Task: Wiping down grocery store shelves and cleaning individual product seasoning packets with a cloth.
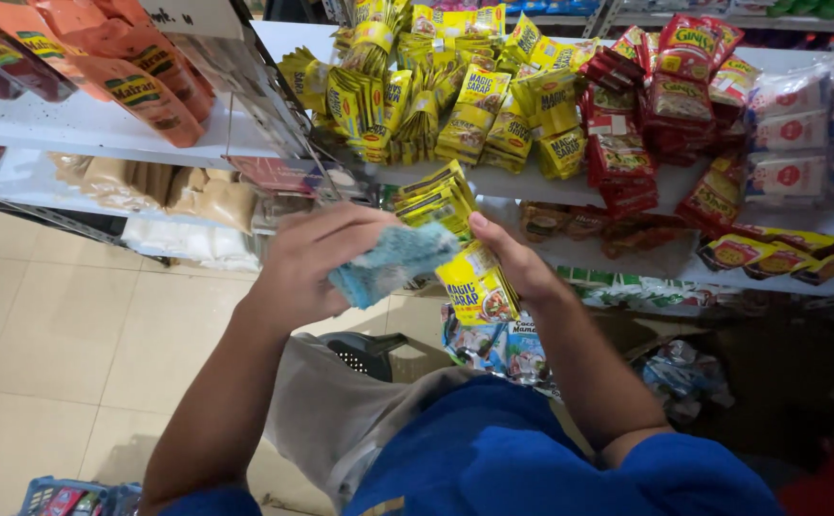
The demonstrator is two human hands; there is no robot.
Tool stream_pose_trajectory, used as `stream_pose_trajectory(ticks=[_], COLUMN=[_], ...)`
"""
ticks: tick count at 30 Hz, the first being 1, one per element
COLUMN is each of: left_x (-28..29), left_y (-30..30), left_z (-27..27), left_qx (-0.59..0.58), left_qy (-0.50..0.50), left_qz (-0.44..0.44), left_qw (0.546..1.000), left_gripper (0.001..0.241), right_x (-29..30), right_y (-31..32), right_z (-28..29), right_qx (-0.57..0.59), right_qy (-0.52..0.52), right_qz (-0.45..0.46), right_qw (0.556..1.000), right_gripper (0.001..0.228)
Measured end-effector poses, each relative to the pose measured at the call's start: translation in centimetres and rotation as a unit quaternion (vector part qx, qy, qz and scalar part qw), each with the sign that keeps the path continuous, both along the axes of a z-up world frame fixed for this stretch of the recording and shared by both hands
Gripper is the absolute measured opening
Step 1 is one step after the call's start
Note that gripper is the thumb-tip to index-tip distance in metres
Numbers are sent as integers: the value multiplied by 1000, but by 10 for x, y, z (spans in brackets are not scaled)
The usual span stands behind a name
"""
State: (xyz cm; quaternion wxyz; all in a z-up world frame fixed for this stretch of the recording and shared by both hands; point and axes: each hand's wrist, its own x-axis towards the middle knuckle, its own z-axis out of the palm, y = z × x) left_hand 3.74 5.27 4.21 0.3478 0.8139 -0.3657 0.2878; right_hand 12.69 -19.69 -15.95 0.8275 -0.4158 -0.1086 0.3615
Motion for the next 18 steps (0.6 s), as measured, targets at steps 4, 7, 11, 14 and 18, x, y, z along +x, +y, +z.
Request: stream_pose_trajectory(ticks=[4, 7, 11, 14, 18], left_x=[4, 0, -3, -5, -2], left_y=[-1, -8, -15, -11, -7], left_z=[-11, -21, -22, -20, -26], left_qx=[42, 66, 40, 14, 77], left_qy=[-5, -15, 5, 52, 64], left_qz=[-5, 5, -20, -51, -40], left_qw=[999, 998, 999, 997, 994], left_gripper=[19, 21, 23, 18, 19], right_x=[-3, -2, 7, -5, 0], right_y=[-5, 2, 12, 8, 4], right_z=[-6, 13, 34, 41, 5], right_qx=[-37, -41, -2, -7, -18], right_qy=[-40, -47, -41, -89, -93], right_qz=[5, 8, 0, -43, -74], right_qw=[998, 998, 999, 995, 993], right_gripper=[50, 52, 58, 45, 43])
